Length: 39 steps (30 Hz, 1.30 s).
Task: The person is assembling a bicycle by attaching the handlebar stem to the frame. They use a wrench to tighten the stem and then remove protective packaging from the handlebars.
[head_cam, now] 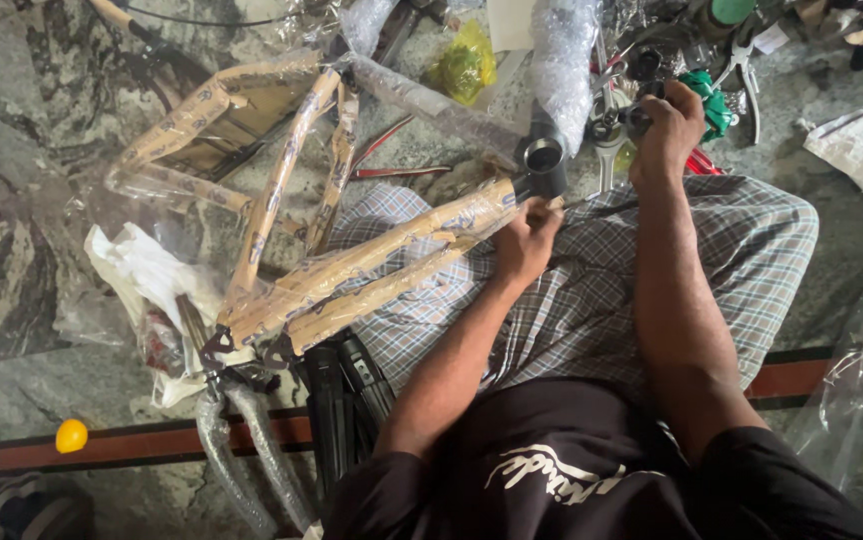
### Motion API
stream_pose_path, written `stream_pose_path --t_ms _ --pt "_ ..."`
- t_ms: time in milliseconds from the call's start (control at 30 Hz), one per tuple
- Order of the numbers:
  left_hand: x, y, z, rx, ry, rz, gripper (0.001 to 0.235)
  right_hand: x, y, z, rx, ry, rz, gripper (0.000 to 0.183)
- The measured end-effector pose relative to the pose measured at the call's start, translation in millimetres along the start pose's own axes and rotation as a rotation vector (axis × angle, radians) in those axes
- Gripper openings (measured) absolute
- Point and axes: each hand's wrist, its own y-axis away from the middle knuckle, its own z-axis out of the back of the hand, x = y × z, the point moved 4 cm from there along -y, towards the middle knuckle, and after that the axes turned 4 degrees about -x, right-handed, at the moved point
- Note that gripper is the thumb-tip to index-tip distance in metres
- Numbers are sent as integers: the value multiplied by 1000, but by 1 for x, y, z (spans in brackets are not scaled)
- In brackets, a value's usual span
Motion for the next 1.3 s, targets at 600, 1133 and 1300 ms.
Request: stream_pose_path --t_ms 600,1133,1300 --pt "-123 -61 68 -563 -478 -889 45 4 28 4 -38 487 288 24" --pt "-99 -107 64 -458 -646 -892 38 -20 67 -26 196 751 506 14" --pt "-89 -107 56 -394 -766 -766 36 -26 64 -23 230 783 505 13"
